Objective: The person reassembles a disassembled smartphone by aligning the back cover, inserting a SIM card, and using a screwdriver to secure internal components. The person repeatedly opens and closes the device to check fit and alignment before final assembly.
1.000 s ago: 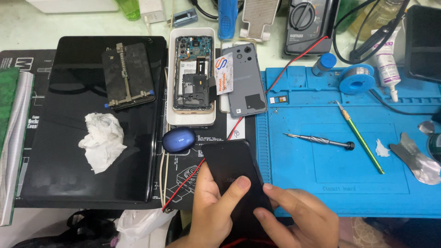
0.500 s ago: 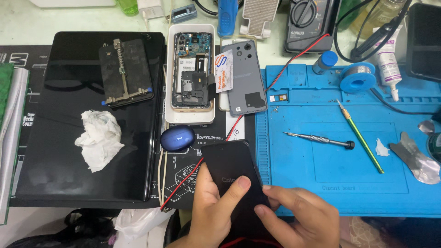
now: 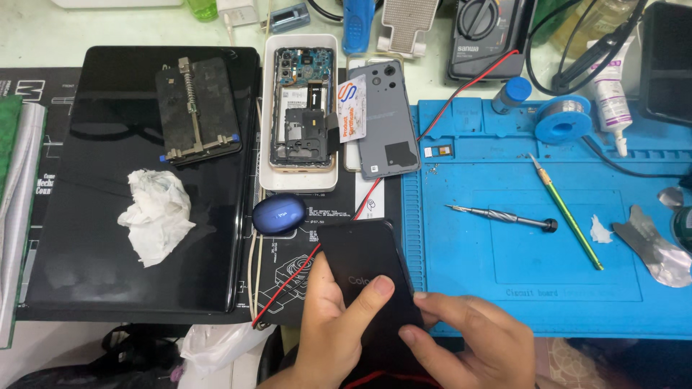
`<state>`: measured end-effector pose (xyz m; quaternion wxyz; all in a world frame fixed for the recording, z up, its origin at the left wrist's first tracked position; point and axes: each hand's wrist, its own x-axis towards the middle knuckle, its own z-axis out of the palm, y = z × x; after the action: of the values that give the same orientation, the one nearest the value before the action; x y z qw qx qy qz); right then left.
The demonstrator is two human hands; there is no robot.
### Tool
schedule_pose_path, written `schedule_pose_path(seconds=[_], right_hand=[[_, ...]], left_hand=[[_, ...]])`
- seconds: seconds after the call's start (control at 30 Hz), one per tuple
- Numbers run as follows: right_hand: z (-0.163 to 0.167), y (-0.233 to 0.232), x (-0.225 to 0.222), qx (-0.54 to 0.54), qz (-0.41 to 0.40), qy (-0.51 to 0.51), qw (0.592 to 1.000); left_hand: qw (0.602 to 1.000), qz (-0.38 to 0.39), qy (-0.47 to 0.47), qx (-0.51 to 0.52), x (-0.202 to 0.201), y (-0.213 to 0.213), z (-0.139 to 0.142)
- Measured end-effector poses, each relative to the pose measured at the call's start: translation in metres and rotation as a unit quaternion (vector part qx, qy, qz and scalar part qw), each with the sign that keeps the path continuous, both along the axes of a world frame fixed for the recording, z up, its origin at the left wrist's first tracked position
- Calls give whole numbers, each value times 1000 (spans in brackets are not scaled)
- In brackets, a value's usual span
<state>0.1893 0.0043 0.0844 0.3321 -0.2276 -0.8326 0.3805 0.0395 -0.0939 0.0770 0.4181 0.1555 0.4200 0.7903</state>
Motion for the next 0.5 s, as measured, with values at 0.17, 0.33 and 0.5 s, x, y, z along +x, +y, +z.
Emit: schedule_pose_path(seconds=[0.17, 0.33, 0.5], right_hand=[[0, 23, 11, -371, 77, 18, 925], [-4, 37, 10, -503, 91, -5, 860], [-6, 39, 7, -496, 92, -28, 863]], left_hand=[[999, -33, -12, 1, -3, -2, -4], [998, -69, -2, -9, -5, -4, -2], [997, -76, 8, -23, -9, -7, 1]])
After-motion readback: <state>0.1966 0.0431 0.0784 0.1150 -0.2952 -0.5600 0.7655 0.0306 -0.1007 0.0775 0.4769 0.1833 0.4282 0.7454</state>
